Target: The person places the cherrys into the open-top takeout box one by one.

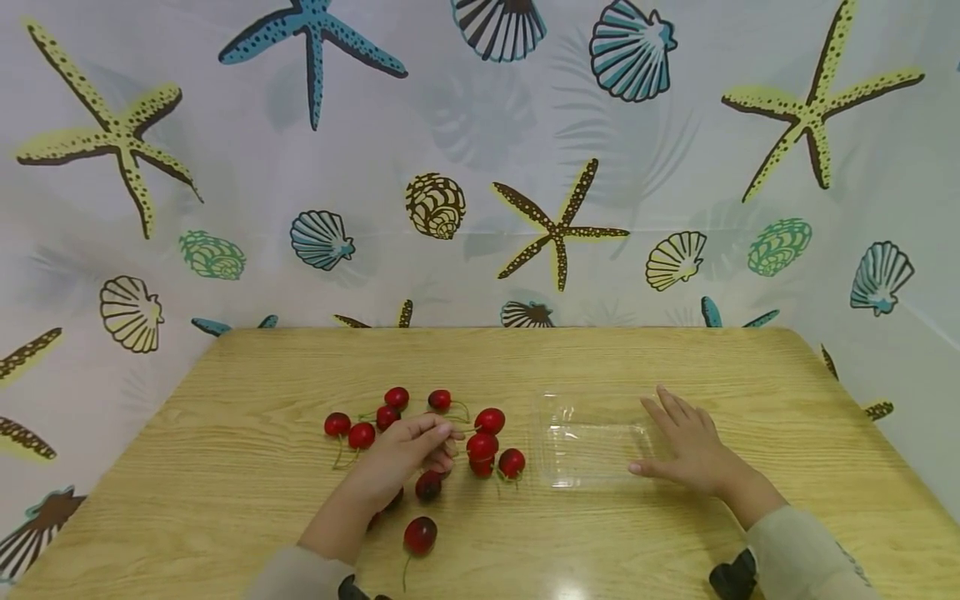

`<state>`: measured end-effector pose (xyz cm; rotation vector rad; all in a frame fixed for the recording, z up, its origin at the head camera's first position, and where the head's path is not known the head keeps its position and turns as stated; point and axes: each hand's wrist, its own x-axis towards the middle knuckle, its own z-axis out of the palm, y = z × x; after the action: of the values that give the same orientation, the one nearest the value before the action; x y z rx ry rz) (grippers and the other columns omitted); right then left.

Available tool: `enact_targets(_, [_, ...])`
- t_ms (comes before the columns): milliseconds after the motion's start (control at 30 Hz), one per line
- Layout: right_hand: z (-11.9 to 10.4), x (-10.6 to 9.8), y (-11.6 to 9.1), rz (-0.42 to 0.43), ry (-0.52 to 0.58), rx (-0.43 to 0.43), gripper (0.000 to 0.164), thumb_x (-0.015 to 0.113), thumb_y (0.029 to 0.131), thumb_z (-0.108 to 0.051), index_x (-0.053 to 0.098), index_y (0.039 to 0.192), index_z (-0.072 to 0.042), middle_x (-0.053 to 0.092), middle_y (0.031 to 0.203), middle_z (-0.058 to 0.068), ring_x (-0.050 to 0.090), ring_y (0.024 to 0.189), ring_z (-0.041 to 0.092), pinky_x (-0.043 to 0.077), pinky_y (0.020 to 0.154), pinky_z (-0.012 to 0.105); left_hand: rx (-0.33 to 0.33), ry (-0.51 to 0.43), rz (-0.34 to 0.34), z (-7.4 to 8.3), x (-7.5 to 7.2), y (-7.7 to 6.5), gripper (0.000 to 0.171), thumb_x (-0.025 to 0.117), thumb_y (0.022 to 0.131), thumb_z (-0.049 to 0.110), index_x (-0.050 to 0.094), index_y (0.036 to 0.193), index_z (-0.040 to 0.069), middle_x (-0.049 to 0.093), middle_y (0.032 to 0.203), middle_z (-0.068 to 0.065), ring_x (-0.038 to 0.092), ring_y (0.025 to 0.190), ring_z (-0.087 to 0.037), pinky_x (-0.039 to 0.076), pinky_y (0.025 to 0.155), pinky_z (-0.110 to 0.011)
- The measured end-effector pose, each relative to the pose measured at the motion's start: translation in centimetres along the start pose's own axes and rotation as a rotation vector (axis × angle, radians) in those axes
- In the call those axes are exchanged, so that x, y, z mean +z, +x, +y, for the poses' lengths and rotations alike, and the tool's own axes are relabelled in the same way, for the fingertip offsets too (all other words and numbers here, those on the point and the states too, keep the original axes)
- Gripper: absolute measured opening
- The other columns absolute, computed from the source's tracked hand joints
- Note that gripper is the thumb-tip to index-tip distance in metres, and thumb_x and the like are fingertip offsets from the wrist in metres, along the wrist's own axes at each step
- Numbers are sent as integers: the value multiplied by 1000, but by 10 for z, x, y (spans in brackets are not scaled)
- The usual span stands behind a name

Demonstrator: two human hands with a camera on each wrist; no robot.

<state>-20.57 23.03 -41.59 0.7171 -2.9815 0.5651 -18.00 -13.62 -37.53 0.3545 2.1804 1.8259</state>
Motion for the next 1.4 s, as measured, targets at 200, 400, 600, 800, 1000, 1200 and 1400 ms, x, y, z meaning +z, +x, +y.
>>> enact_targets(200, [0, 0, 0, 1, 4, 0, 87, 57, 73, -53, 25, 132, 2, 12, 137, 26, 15, 121, 43, 9, 92, 59, 3, 8, -6, 2, 9, 8, 31, 42, 92, 23, 54, 98, -5, 55, 79, -7, 55, 71, -16, 48, 68, -28])
enact_targets(400, [0, 0, -1, -1, 15, 1, 87, 57, 74, -53, 24, 133, 1, 11, 137, 26, 14, 121, 43, 7, 92, 60, 17, 9, -36, 5, 16, 16, 32, 41, 92, 23, 54, 100, -6, 55, 82, -11, 57, 71, -17, 49, 69, -32])
enact_targets(600, [0, 1, -2, -4, 19, 3, 86, 56, 74, -53, 24, 133, 0, 10, 138, 25, 13, 122, 43, 6, 92, 61, 13, 7, -63, 7, 24, 25, 32, 43, 91, 24, 55, 98, -5, 56, 81, -11, 57, 70, -17, 49, 68, -30])
enact_targets(800, [1, 1, -2, -2, 7, 0, 86, 56, 74, -53, 24, 133, 0, 10, 138, 25, 14, 121, 43, 7, 92, 61, 38, 2, -95, 7, 32, 31, 29, 41, 92, 19, 55, 96, -6, 55, 80, -8, 57, 71, -16, 49, 67, -29])
enact_targets(1000, [1, 0, 0, -13, 5, 4, 86, 56, 75, -53, 23, 133, 1, 9, 138, 26, 12, 122, 43, 6, 92, 60, 3, -5, -90, 7, 39, 34, 29, 42, 92, 19, 55, 97, -6, 55, 80, -6, 57, 70, -15, 49, 69, -30])
enact_targets(1200, [1, -1, 0, -10, 7, -2, 86, 56, 75, -53, 24, 133, 2, 10, 138, 26, 13, 121, 43, 7, 92, 60, -31, 5, -88, 9, 48, 38, 26, 42, 92, 19, 55, 97, -3, 56, 79, -7, 56, 69, -14, 48, 69, -30])
enact_targets(1400, [0, -1, 0, -13, 21, 1, 86, 56, 74, -53, 24, 133, 1, 9, 138, 25, 12, 122, 43, 5, 93, 60, -25, 0, -110, 10, 57, 44, 28, 42, 92, 18, 56, 97, -5, 55, 76, -6, 55, 65, -12, 49, 65, -25])
